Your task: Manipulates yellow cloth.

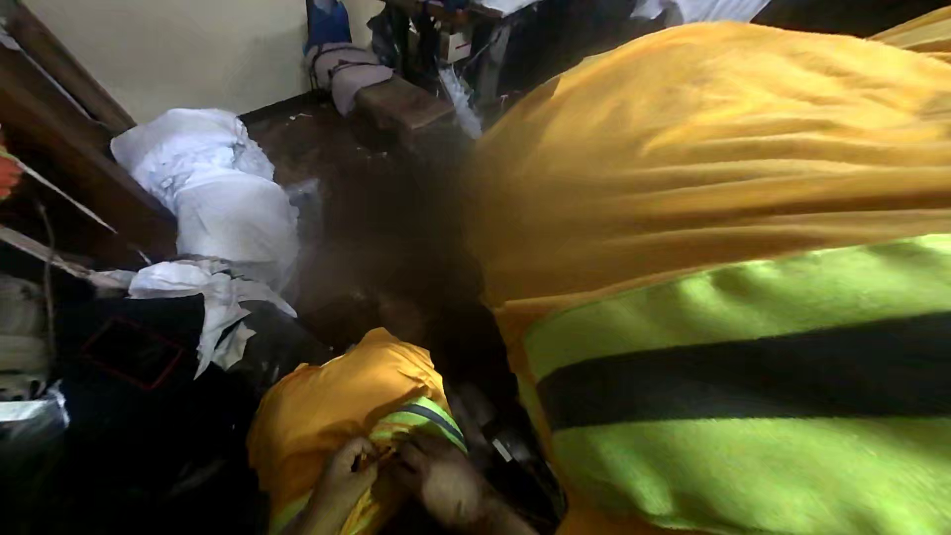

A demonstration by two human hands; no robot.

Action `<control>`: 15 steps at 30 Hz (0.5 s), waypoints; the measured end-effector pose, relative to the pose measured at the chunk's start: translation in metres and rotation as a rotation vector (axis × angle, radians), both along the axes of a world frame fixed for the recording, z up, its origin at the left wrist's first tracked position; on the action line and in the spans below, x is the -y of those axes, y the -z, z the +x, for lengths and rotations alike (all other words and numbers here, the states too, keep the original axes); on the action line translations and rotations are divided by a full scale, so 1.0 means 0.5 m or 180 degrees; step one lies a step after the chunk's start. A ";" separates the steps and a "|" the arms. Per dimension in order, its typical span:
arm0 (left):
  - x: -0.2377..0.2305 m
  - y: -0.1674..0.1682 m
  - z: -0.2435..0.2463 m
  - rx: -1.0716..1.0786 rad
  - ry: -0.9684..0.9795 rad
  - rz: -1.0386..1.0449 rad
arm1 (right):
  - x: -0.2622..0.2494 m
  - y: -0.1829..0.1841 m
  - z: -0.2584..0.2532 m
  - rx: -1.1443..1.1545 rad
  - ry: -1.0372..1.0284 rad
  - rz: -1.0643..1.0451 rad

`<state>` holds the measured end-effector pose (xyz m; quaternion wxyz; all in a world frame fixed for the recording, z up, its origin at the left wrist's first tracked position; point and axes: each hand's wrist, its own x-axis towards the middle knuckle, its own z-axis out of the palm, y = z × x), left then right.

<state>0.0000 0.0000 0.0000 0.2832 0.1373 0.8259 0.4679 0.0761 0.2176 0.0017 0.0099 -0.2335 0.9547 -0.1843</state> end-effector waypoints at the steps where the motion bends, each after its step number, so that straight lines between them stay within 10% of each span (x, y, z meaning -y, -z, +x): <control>1: 0.007 0.035 -0.001 0.0023 0.0013 0.0060 | 0.002 0.006 0.000 0.0018 0.0026 0.0009; 15: -0.043 -0.129 0.010 -0.0056 0.0852 -0.1169 | 0.018 -0.026 -0.008 0.0623 0.0818 -0.0270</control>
